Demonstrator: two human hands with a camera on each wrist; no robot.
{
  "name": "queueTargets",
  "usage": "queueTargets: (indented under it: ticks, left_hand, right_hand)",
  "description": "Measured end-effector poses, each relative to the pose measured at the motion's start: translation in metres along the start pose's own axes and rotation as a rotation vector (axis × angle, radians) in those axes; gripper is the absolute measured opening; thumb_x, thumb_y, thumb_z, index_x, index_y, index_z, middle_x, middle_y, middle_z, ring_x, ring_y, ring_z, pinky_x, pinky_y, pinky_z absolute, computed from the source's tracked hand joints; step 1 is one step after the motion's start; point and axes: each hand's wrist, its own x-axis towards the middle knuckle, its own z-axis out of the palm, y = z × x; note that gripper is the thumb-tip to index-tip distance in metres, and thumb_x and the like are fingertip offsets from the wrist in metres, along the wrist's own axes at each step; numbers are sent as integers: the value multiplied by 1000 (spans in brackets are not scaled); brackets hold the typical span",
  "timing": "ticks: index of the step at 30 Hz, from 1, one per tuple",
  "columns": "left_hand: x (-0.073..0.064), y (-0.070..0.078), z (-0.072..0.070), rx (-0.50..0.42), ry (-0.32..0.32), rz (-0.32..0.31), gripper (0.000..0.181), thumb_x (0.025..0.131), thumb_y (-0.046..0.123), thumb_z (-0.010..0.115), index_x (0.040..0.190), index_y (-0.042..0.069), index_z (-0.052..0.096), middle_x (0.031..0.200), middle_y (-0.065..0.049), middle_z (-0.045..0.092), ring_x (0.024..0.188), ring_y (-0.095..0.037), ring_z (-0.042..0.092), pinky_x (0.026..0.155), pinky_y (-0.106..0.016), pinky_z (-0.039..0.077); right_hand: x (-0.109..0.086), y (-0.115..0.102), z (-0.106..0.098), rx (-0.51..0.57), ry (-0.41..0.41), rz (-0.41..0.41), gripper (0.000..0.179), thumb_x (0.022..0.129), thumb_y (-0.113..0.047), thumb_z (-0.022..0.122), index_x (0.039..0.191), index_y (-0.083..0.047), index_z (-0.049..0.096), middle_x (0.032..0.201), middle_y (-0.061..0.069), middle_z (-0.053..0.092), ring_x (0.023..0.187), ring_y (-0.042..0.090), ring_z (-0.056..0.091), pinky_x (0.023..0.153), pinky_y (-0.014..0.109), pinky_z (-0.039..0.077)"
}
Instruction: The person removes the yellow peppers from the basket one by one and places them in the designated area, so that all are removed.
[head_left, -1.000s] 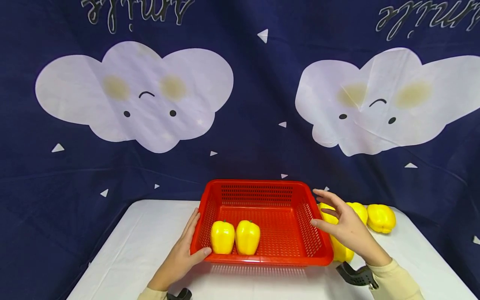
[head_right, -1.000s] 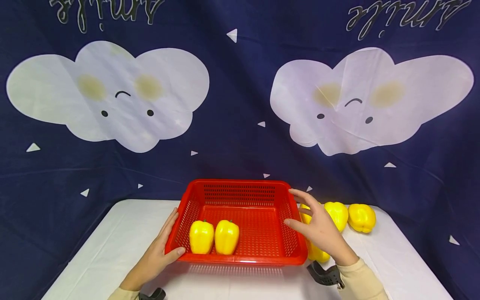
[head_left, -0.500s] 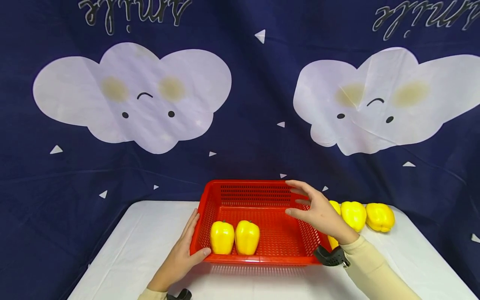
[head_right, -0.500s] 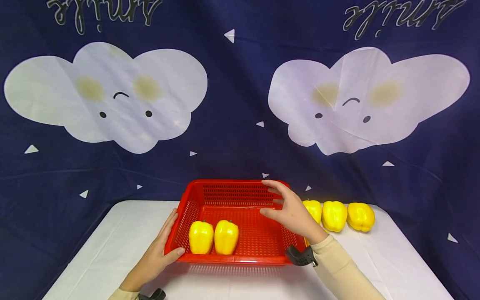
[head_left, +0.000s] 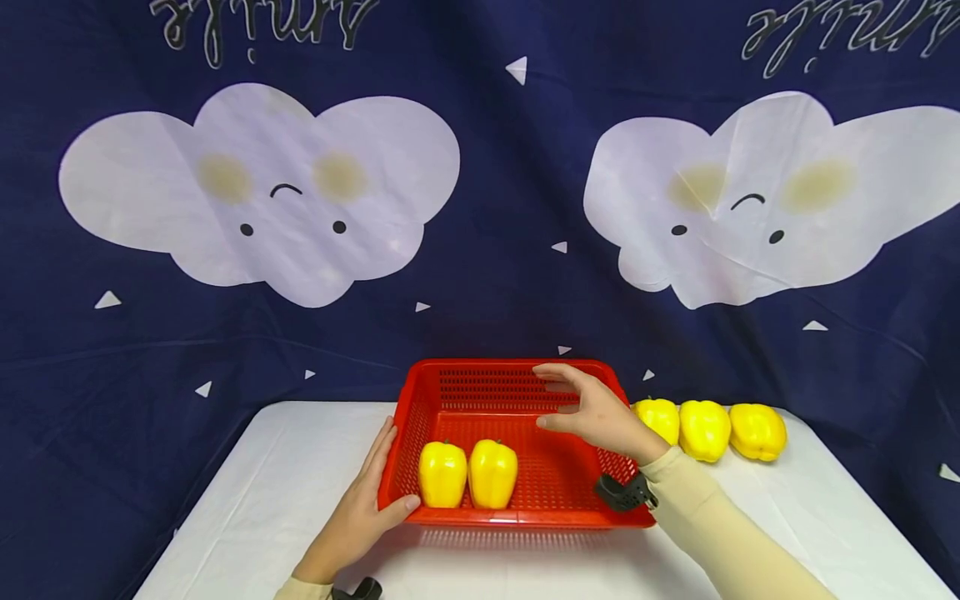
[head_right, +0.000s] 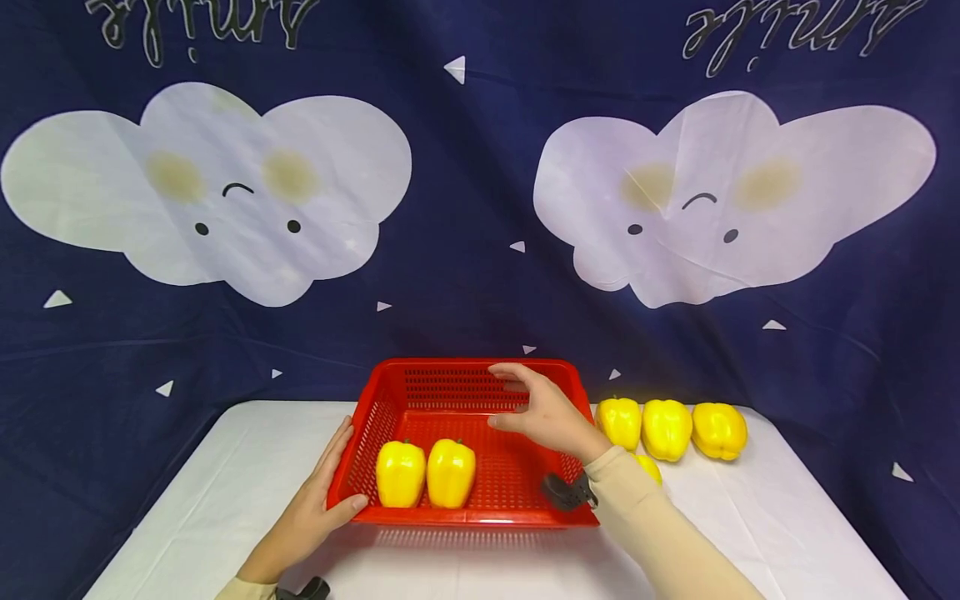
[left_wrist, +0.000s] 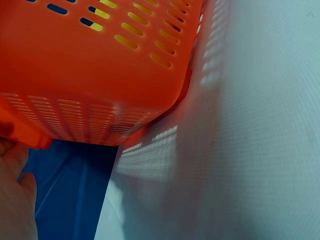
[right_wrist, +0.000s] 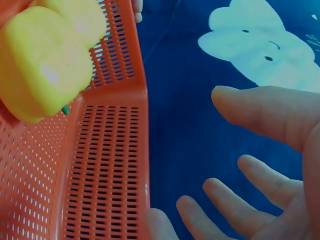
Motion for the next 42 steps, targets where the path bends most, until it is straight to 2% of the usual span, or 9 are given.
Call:
queueTargets:
  ticks: [2, 8, 12, 19, 29, 35, 42]
  left_hand:
    - [0, 0, 0, 1, -1, 2, 92, 89, 31, 74, 161, 14, 19, 168, 3, 10, 147, -36, 27, 103, -61, 40]
    - [1, -1, 0, -7, 0, -16, 92, 89, 31, 74, 162, 15, 19, 168, 5, 10, 148, -35, 26, 104, -60, 39]
    - [0, -2, 0, -15, 0, -24, 92, 89, 31, 74, 162, 16, 19, 168, 7, 10, 148, -33, 25, 105, -60, 37]
    - [0, -1, 1, -5, 3, -10, 92, 89, 30, 74, 162, 15, 19, 168, 5, 10, 148, -35, 26, 105, -60, 37]
    - [0, -1, 1, 9, -2, 0, 93, 89, 31, 74, 162, 16, 18, 168, 4, 9, 148, -36, 26, 104, -60, 37]
    - [0, -1, 0, -5, 0, -27, 93, 89, 30, 75, 162, 16, 19, 168, 9, 10, 148, -30, 25, 106, -57, 37]
    - [1, -1, 0, -14, -1, -26, 92, 89, 30, 74, 162, 15, 19, 168, 7, 10, 148, -33, 25, 105, -59, 39]
  right_hand:
    - [4, 0, 3, 8, -21, 3, 68, 85, -18, 81, 144, -7, 50, 146, 11, 51, 132, 38, 50, 99, 48, 51]
    - [14, 2, 12, 36, -60, 1, 65, 85, -16, 81, 142, -10, 52, 143, 9, 54, 130, 35, 51, 99, 51, 51]
    - [20, 4, 21, -16, -108, 8, 64, 85, -18, 81, 142, -11, 52, 141, 9, 56, 128, 35, 53, 100, 46, 51]
    - [28, 8, 35, -68, -207, 28, 63, 85, -19, 80, 141, -10, 53, 138, 9, 58, 126, 36, 55, 102, 51, 48]
    - [34, 8, 46, -33, -350, 133, 59, 83, -14, 82, 137, -8, 57, 133, 14, 61, 120, 39, 59, 92, 43, 55]
    - [33, 8, 54, -81, -381, 207, 59, 79, -13, 84, 133, -9, 59, 128, 15, 63, 115, 35, 60, 91, 47, 55]
    - [31, 6, 59, -159, -390, 224, 60, 75, -14, 86, 130, -8, 62, 119, 9, 64, 109, 28, 59, 93, 47, 52]
